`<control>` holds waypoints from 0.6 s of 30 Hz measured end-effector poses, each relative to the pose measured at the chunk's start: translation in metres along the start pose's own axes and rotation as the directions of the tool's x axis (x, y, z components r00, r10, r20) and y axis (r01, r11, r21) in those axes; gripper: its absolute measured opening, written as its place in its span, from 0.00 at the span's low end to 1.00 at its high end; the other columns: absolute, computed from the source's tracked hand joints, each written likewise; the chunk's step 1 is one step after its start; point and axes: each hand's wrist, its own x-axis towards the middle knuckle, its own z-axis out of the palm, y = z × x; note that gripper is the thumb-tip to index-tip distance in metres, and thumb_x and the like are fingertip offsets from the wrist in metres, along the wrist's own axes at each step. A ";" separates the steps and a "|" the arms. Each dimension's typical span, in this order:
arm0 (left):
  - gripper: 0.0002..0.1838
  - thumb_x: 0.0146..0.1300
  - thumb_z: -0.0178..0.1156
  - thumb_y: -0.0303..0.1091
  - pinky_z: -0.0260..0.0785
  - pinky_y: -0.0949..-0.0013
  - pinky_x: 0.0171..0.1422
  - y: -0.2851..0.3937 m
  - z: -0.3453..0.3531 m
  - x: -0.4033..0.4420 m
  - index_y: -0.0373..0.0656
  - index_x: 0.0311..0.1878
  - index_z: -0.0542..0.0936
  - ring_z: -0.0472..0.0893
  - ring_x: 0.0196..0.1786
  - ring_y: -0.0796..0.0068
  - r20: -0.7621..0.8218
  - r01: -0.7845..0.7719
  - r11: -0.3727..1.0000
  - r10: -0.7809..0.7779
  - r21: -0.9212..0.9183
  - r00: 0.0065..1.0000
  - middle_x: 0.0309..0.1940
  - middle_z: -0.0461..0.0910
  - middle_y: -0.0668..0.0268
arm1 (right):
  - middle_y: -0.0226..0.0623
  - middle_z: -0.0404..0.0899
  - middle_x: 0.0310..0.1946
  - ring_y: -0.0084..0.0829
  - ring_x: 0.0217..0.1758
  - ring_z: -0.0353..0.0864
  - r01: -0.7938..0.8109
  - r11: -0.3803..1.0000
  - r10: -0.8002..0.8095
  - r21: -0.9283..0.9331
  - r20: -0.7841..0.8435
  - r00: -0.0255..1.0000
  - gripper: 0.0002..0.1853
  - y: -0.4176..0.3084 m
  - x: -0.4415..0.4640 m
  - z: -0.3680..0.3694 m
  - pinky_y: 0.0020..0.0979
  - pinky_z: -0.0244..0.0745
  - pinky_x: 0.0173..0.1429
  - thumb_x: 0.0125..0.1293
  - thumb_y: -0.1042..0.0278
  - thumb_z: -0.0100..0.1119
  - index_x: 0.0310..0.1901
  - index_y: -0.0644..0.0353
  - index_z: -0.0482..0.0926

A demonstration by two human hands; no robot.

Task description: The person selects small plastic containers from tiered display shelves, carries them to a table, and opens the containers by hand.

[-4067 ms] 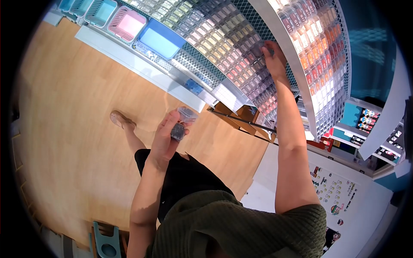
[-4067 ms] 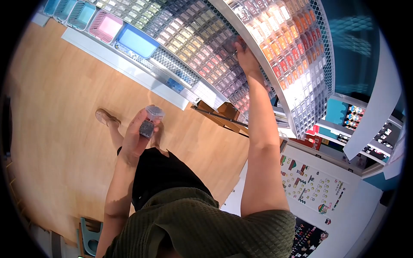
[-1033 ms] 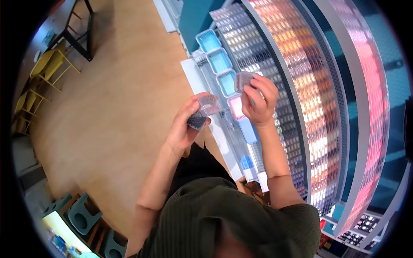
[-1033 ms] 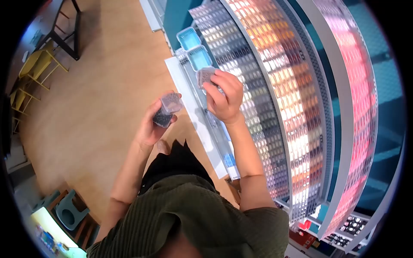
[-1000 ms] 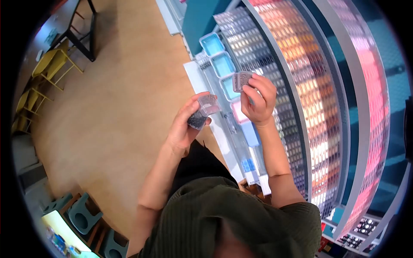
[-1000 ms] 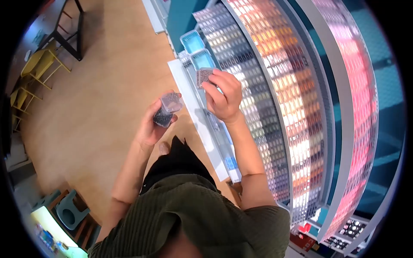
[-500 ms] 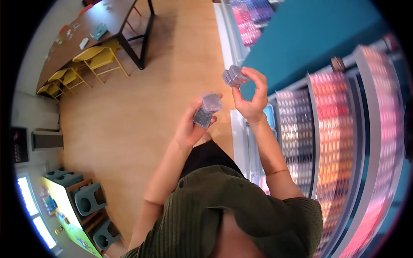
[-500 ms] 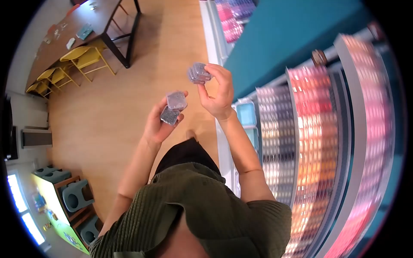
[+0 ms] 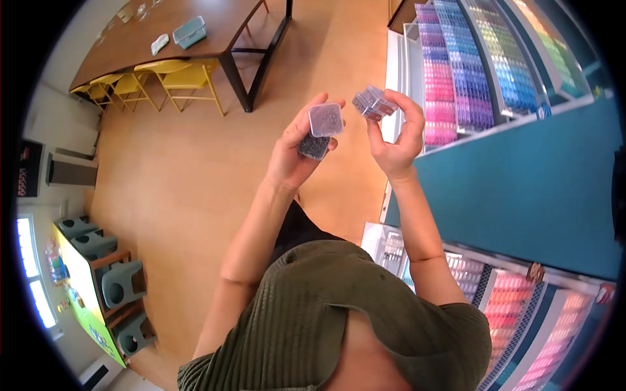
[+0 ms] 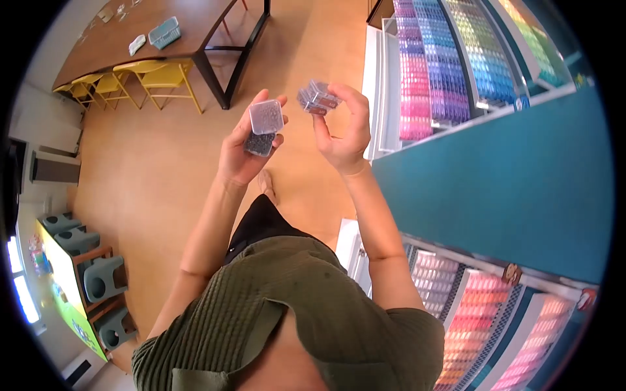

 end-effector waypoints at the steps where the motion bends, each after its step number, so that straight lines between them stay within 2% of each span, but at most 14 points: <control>1: 0.34 0.72 0.56 0.43 0.72 0.65 0.49 0.014 -0.006 0.023 0.46 0.77 0.59 0.74 0.61 0.62 -0.001 0.003 1.000 -0.003 -0.021 1.000 0.73 0.65 0.55 | 0.44 0.78 0.52 0.40 0.54 0.80 0.001 0.999 0.000 -0.040 0.024 1.000 0.32 0.012 0.014 0.015 0.34 0.75 0.59 0.49 0.86 0.71 0.57 0.65 0.71; 2: 0.34 0.72 0.57 0.43 0.72 0.66 0.49 0.028 -0.012 0.044 0.46 0.77 0.59 0.74 0.61 0.62 -0.004 0.002 0.999 -0.002 -0.044 1.000 0.73 0.65 0.55 | 0.44 0.78 0.52 0.39 0.54 0.80 0.004 0.997 0.000 -0.076 0.051 0.999 0.32 0.023 0.029 0.030 0.34 0.76 0.59 0.49 0.86 0.71 0.57 0.65 0.71; 6: 0.35 0.71 0.57 0.42 0.71 0.66 0.49 0.084 -0.037 0.127 0.47 0.77 0.59 0.74 0.61 0.63 0.037 -0.028 0.998 0.029 -0.049 0.999 0.73 0.64 0.56 | 0.43 0.78 0.53 0.39 0.54 0.80 0.022 1.000 -0.022 -0.004 0.029 0.999 0.31 0.071 0.088 0.087 0.34 0.76 0.59 0.50 0.85 0.70 0.58 0.65 0.71; 9: 0.31 0.73 0.56 0.44 0.72 0.67 0.48 0.113 -0.050 0.173 0.46 0.75 0.62 0.74 0.60 0.64 0.001 -0.063 0.997 0.063 -0.045 0.998 0.71 0.67 0.57 | 0.42 0.77 0.53 0.38 0.54 0.80 0.021 1.000 -0.022 0.021 0.030 0.999 0.31 0.096 0.123 0.123 0.34 0.76 0.60 0.50 0.84 0.70 0.58 0.65 0.72; 12: 0.28 0.75 0.54 0.48 0.72 0.68 0.48 0.133 -0.071 0.211 0.44 0.71 0.66 0.75 0.58 0.65 -0.057 -0.023 0.997 0.019 -0.068 0.998 0.67 0.71 0.57 | 0.41 0.77 0.53 0.36 0.54 0.80 -0.047 0.995 0.041 0.089 0.072 0.997 0.31 0.130 0.147 0.162 0.34 0.75 0.61 0.50 0.84 0.71 0.58 0.65 0.72; 15: 0.27 0.75 0.53 0.51 0.73 0.70 0.47 0.152 -0.097 0.245 0.43 0.67 0.69 0.76 0.56 0.67 -0.188 -0.022 0.995 0.004 -0.094 0.982 0.63 0.74 0.58 | 0.40 0.76 0.53 0.33 0.55 0.79 -0.187 0.956 0.161 0.226 0.128 0.979 0.31 0.163 0.171 0.209 0.34 0.75 0.62 0.52 0.83 0.72 0.59 0.66 0.70; 18: 0.27 0.75 0.54 0.51 0.73 0.70 0.47 0.172 -0.125 0.280 0.42 0.67 0.69 0.77 0.55 0.67 -0.205 -0.055 0.990 0.028 -0.129 0.978 0.62 0.75 0.58 | 0.39 0.76 0.52 0.31 0.55 0.78 -0.289 0.900 0.228 0.327 0.213 0.950 0.31 0.195 0.198 0.251 0.33 0.74 0.62 0.55 0.82 0.72 0.60 0.66 0.70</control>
